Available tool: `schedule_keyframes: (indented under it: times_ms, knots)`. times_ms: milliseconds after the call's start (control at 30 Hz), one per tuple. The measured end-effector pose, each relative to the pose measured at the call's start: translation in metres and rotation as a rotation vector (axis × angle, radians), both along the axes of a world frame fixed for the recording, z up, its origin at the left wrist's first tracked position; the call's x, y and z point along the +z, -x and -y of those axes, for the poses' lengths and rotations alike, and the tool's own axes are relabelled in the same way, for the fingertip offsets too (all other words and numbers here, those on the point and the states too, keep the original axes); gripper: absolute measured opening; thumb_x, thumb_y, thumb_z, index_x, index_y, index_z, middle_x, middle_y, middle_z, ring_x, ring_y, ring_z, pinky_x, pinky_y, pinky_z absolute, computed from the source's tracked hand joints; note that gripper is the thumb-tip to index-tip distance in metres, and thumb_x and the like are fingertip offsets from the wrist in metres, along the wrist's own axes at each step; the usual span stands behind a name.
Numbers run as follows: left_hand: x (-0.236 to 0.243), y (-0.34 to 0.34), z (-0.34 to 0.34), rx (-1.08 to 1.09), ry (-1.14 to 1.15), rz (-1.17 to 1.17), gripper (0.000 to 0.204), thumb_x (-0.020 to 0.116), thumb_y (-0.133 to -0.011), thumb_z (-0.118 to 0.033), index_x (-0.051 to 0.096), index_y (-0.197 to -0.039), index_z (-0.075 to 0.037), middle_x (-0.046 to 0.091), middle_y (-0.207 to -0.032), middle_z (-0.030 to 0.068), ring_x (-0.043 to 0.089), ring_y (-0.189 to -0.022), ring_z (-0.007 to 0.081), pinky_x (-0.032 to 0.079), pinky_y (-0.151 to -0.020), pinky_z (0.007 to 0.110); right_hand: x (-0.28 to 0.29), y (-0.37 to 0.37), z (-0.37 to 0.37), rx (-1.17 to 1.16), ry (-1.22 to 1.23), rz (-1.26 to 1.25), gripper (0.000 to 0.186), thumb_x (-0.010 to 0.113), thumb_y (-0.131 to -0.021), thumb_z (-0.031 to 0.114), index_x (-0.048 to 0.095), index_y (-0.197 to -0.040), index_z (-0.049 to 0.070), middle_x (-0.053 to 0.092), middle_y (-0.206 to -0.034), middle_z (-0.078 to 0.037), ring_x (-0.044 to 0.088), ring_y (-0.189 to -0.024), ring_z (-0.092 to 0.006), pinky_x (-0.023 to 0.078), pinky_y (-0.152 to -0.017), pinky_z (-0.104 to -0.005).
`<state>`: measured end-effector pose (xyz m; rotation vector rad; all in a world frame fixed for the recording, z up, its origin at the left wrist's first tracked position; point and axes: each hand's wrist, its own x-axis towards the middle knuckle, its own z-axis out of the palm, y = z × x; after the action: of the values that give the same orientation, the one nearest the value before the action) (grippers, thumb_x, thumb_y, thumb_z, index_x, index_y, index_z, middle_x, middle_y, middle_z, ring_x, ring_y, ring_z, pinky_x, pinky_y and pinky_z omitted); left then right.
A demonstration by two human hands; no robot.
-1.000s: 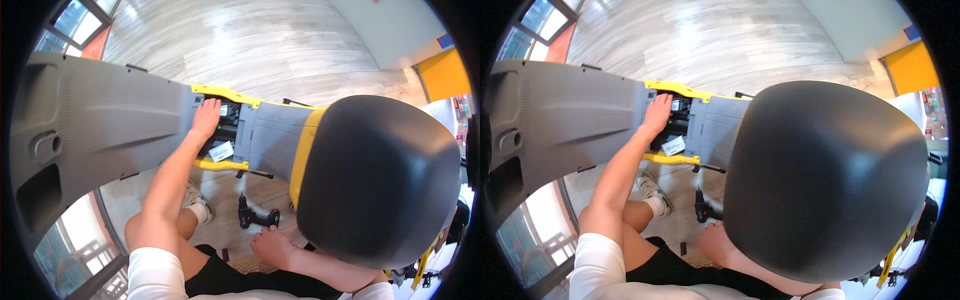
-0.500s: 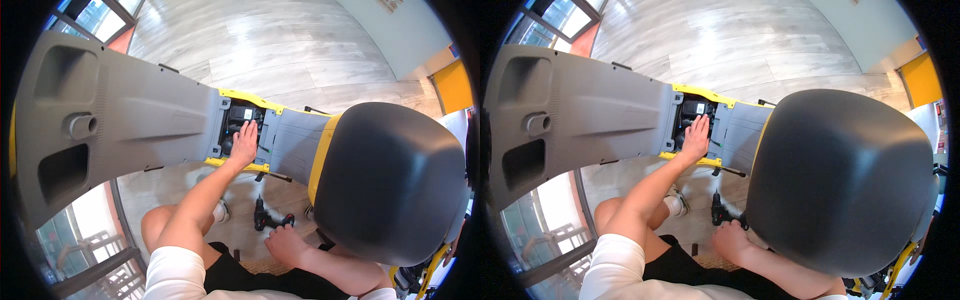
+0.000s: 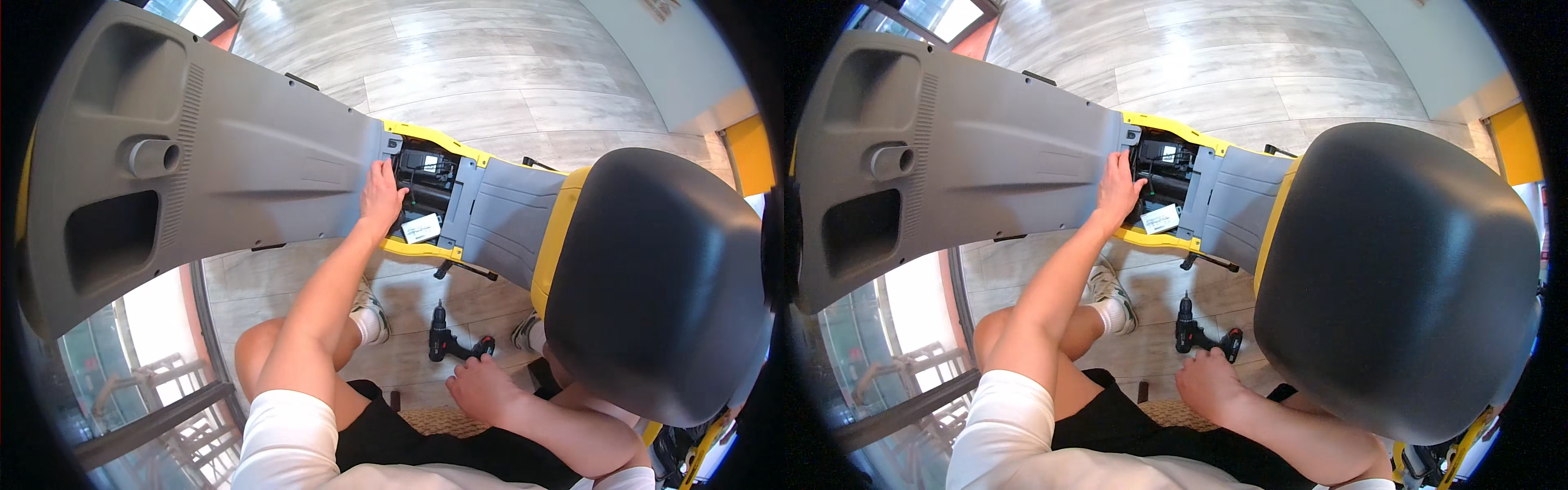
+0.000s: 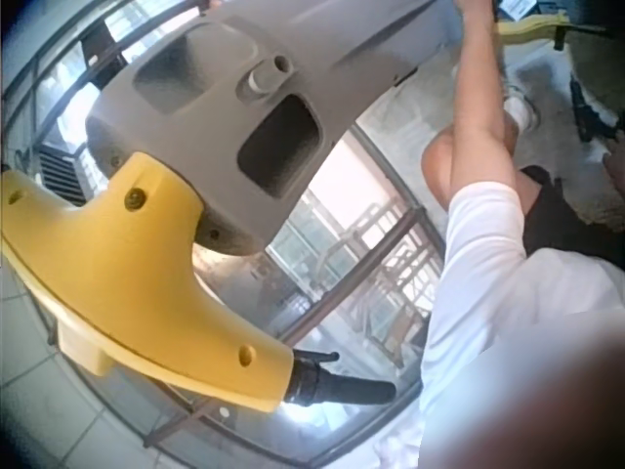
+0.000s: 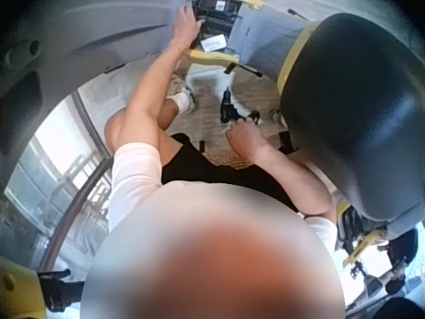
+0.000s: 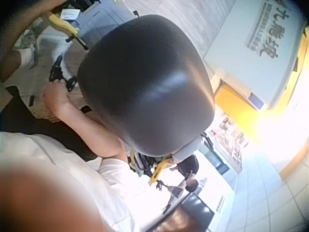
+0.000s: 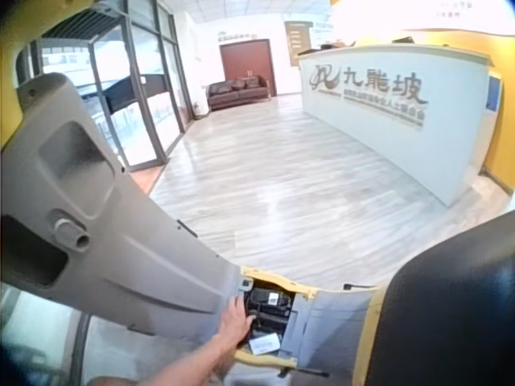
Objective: The person is repairing the electrical wiring inside a yellow electric scooter using hands and a power drill.
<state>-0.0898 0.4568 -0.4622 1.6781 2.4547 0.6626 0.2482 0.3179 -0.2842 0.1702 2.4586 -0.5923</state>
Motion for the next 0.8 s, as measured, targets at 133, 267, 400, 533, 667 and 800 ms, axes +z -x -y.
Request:
schedule_keyframes:
  times_ms: [133, 267, 400, 533, 667, 800]
  knots:
    - [0.002, 0.010, -0.005, -0.048, 0.055, 0.005, 0.058, 0.090, -0.078, -0.018, 0.060, -0.126, -0.003, 0.054, -0.127, 0.0173, 0.062, -0.115, 0.0405, 0.055, -0.095, 0.047, -0.002, 0.000, -0.002, 0.027, -0.006, 0.044, 0.020, 0.059, -0.096, 0.019, 0.072, -0.107, 0.010, 0.070, -0.100, -0.008, 0.067, -0.096, -0.0261, 0.050, -0.081, -0.0437]
    - [0.004, 0.020, -0.011, -0.053, 0.081, 0.054, 0.049, 0.087, -0.079, -0.011, 0.063, -0.121, -0.002, 0.055, -0.125, 0.0179, 0.064, -0.109, 0.0425, 0.056, -0.092, 0.048, -0.004, 0.001, -0.003, 0.036, -0.001, 0.031, 0.020, 0.058, -0.096, 0.020, 0.072, -0.107, 0.010, 0.070, -0.100, -0.009, 0.067, -0.095, -0.0264, 0.050, -0.082, -0.0439]
    - [0.007, 0.018, -0.019, -0.090, 0.108, -0.034, 0.036, 0.077, -0.081, 0.000, 0.062, -0.114, 0.001, 0.055, -0.123, 0.0189, 0.064, -0.109, 0.0417, 0.057, -0.091, 0.049, -0.004, -0.002, -0.003, 0.039, -0.019, 0.018, 0.020, 0.058, -0.096, 0.019, 0.072, -0.106, 0.009, 0.070, -0.098, -0.009, 0.067, -0.093, -0.0265, 0.049, -0.080, -0.0433]
    - [0.008, 0.011, -0.028, -0.165, 0.224, -0.226, 0.023, 0.067, -0.084, 0.005, 0.062, -0.106, 0.004, 0.054, -0.120, 0.0203, 0.064, -0.108, 0.0397, 0.059, -0.090, 0.047, -0.004, -0.006, -0.002, 0.049, -0.027, -0.010, 0.018, 0.059, -0.094, 0.019, 0.073, -0.102, 0.010, 0.070, -0.095, -0.008, 0.067, -0.091, -0.0257, 0.047, -0.077, -0.0422]
    - [0.009, 0.016, -0.037, -0.102, 0.248, -0.182, 0.021, 0.071, -0.079, 0.002, 0.066, -0.099, 0.004, 0.060, -0.118, 0.0230, 0.066, -0.107, 0.0432, 0.056, -0.095, 0.050, -0.003, -0.006, -0.001, -0.011, -0.026, -0.052, 0.017, 0.061, -0.093, 0.019, 0.074, -0.099, 0.010, 0.069, -0.092, -0.007, 0.066, -0.090, -0.0252, 0.047, -0.077, -0.0418]
    - [0.019, 0.059, -0.044, -0.178, 0.243, -0.011, 0.023, 0.074, -0.080, -0.001, 0.080, -0.102, -0.004, 0.073, -0.110, 0.0224, 0.069, -0.108, 0.0389, 0.056, -0.098, 0.046, 0.000, -0.004, -0.004, -0.014, 0.057, 0.067, 0.023, 0.061, -0.097, 0.020, 0.079, -0.108, 0.010, 0.074, -0.109, -0.011, 0.068, -0.108, -0.0294, 0.050, -0.086, -0.0504]
